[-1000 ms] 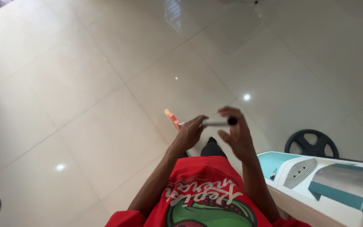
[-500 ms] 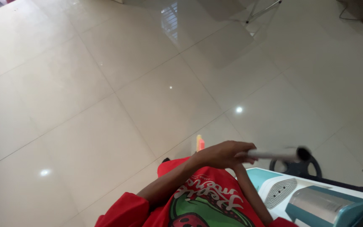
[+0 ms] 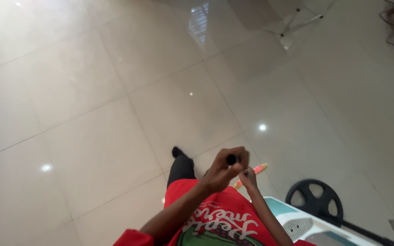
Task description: The person sweeps a tiled floor using a broom with a long handle. They move the broom back and forth across the floor, gathering dust and debris into a pile near a doorway.
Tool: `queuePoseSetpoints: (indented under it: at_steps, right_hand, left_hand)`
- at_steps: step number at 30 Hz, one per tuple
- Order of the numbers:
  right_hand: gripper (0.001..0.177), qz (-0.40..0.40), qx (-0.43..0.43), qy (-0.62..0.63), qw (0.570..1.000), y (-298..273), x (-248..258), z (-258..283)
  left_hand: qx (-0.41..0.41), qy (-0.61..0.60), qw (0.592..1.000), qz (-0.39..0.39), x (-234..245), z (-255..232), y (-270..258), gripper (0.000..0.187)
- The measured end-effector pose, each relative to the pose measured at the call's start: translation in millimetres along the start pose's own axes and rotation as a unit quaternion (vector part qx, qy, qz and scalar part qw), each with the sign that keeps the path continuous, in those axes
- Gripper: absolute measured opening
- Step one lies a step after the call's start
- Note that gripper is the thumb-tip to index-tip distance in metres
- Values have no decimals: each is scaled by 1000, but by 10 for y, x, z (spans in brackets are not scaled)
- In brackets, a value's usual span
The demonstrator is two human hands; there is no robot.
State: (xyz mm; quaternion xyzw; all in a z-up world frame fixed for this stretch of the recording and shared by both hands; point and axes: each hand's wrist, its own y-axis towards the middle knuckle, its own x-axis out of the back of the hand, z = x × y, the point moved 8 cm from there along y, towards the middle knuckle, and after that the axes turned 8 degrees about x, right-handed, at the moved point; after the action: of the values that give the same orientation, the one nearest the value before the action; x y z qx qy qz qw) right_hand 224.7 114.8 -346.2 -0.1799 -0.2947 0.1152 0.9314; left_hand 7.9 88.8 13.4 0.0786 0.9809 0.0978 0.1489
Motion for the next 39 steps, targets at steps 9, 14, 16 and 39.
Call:
queuePoseSetpoints:
  at_steps: [9,14,16,39]
  right_hand:
    - [22,178,195,-31,964,703,-948,915]
    - [28,196,314,-60,927,1364,-1741,1799]
    - [28,207,361,-65,907,1618,-2046,2158]
    - [63,384,327,-30,863,2041,-2013,2806]
  left_hand:
    - [-17,-4,1000,-23,446,-201,194,63]
    - [-7,150,987,62,581,-455,580,43]
    - [0,165,984,66,803,-547,685,40]
    - [-12,184,947,-262,2696,-1053,828,28]
